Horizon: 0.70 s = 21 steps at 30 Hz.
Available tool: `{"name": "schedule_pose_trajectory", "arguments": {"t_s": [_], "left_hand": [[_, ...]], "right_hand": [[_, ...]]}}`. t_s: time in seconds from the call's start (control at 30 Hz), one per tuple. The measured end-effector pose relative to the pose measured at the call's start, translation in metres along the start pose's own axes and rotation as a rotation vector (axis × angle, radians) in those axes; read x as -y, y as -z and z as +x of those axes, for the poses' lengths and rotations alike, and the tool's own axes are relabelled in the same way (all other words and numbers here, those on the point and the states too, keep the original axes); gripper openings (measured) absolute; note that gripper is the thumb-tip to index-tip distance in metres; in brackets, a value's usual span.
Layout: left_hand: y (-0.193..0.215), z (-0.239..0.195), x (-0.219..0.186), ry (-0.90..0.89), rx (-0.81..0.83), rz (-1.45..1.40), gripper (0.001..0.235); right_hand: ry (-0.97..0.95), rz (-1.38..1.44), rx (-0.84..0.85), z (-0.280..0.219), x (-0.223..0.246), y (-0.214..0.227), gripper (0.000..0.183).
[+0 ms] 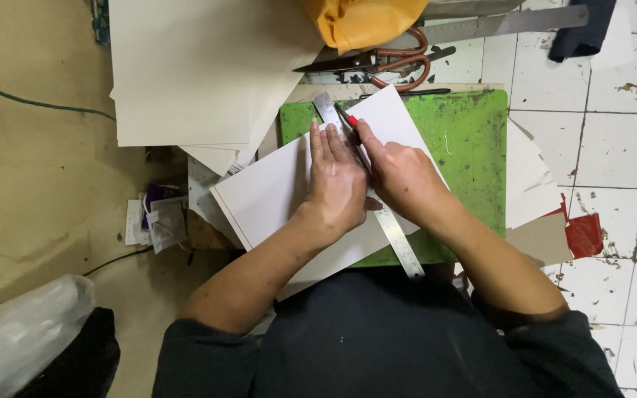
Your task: Cutting and folding white material sheets using a metal ruler and utility knife on a cutting mat.
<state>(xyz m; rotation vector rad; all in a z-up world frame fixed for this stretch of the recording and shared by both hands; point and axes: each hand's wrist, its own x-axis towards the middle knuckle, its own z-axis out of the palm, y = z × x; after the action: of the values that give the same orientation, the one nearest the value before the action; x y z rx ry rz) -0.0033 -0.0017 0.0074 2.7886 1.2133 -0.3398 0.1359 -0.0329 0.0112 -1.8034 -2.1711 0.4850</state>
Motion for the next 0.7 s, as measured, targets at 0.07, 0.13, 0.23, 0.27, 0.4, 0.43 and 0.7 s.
{"name": "schedule_pose_trajectory", "arguments": {"t_s": [0.07, 0.13, 0.23, 0.27, 0.4, 0.43, 0.7], "left_hand": [[-0.002, 0.001, 0.0, 0.011, 0.007, -0.001, 0.124], [-0.004, -0.001, -0.001, 0.015, 0.025, -0.008, 0.126], [-0.002, -0.003, -0.002, 0.022, -0.078, -0.007, 0.105], [-0.001, -0.003, -0.001, 0.012, -0.118, -0.022, 0.105], [-0.005, -0.005, 0.004, -0.03, -0.115, -0.047, 0.117], [-0.003, -0.005, 0.004, -0.04, -0.111, -0.048, 0.117], [-0.009, 0.001, 0.001, -0.006, 0.134, 0.326, 0.135]], "right_hand": [[0.004, -0.02, 0.025, -0.003, 0.002, 0.001, 0.068], [-0.001, -0.033, 0.06, -0.008, 0.008, 0.006, 0.068], [-0.003, -0.057, 0.075, -0.027, 0.018, 0.015, 0.076], [-0.045, -0.044, 0.089, -0.041, 0.018, 0.015, 0.068], [-0.189, -0.038, 0.266, -0.116, 0.024, 0.017, 0.068], [-0.199, -0.036, 0.267, -0.134, 0.027, 0.02, 0.068], [-0.342, -0.106, 0.672, -0.251, 0.022, -0.001, 0.1]]}}
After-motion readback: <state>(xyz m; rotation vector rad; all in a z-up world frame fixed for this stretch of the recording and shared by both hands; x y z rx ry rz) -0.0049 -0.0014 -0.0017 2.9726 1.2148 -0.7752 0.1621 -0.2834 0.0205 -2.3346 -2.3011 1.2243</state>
